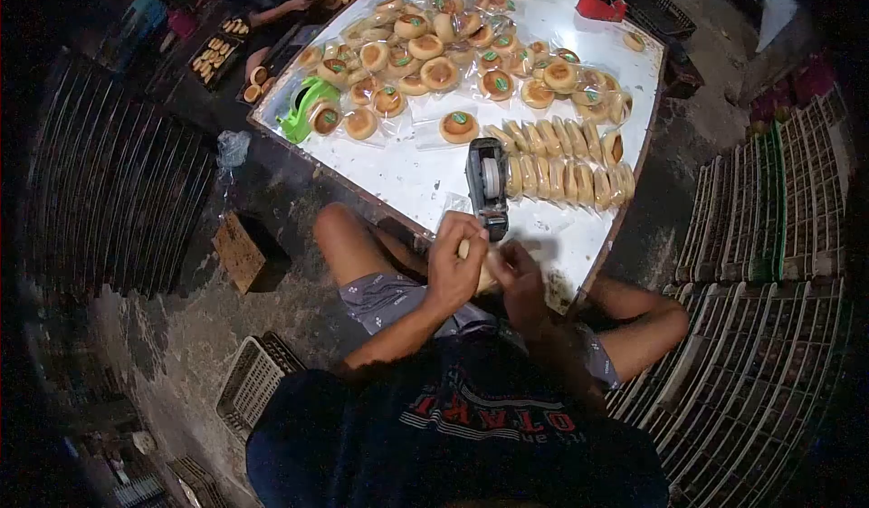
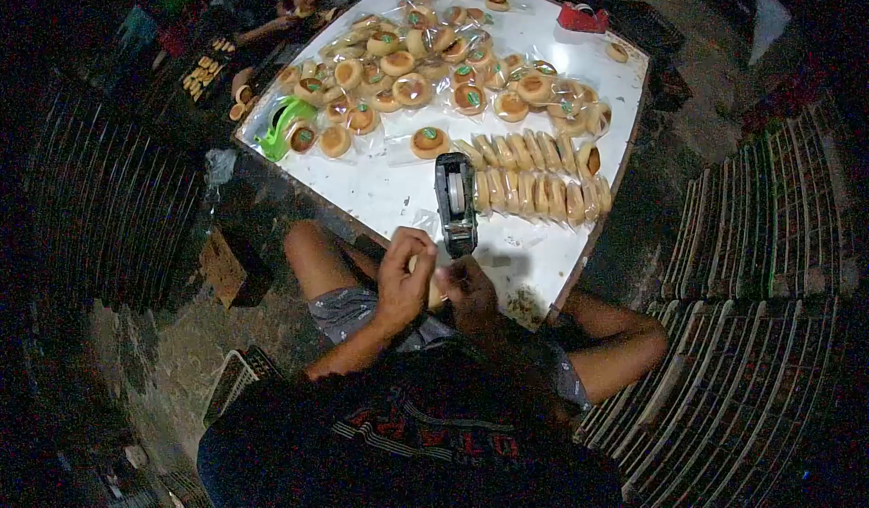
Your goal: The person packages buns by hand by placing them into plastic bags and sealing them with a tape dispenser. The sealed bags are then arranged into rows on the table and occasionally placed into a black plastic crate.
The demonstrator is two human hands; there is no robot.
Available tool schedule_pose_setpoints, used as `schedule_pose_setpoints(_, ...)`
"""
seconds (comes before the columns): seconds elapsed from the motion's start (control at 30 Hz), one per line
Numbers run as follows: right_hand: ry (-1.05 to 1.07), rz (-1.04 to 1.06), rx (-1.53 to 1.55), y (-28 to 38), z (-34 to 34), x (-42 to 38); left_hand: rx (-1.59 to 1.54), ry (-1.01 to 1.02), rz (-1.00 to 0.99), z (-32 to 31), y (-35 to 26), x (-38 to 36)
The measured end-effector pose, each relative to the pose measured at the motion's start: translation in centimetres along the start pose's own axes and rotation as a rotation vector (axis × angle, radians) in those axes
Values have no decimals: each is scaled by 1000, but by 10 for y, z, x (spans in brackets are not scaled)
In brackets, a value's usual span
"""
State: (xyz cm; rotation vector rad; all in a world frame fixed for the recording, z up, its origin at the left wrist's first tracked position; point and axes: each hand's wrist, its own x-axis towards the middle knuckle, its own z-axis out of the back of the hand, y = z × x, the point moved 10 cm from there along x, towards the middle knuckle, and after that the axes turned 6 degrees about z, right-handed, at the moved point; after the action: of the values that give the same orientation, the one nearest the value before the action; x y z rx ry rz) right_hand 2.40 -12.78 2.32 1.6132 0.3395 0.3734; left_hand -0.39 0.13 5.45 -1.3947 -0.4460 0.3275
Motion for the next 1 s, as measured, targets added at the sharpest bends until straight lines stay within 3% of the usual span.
schedule_pose_setpoints(0.03, -29, 12, 212, -13, -5, -6, 16, -57, -121, 7, -11, -4)
schedule_pose_setpoints(0.07, 62, -106, 366, -31, -17, -14, -2, -51, -154, 11, -10, -6)
schedule_pose_setpoints(0.17, 68, -392, 637, -36, -34, -23, -247, -115, 96, 14, 19, -6)
schedule_pose_setpoints(0.2, 37, -304, 566, -34, -27, -19, -139, -41, 130, 11, 19, -5)
schedule_pose_setpoints(0.3, -81, -30, 266, -32, -6, 10, -640, 124, 589, -18, 49, -13)
schedule_pose_setpoints(0.33, -43, 110, 33, -24, -4, 23, -781, 179, 686, -22, 61, -19)
schedule_pose_setpoints(0.43, -136, 21, 26, -44, 18, 61, -862, 103, 659, -11, 67, -6)
schedule_pose_setpoints(0.53, -182, -145, -315, -153, 52, 106, -854, 75, 774, -4, 67, -13)
schedule_pose_setpoints(0.67, -132, 164, -408, -86, 40, 91, -981, 92, 751, 1, 65, -6)
schedule_pose_setpoints(0.77, 96, 120, -515, -54, 26, 65, -926, 111, 797, 8, 64, -6)
schedule_pose_setpoints(0.8, 116, -26, -604, -84, 40, 62, -916, 174, 796, 4, 70, -7)
schedule_pose_setpoints(0.9, 154, -172, -934, -131, 82, 53, -684, 363, 691, -11, 74, -3)
schedule_pose_setpoints(1.0, 186, -78, -590, -67, 60, 51, -498, 421, 656, -22, 65, -6)
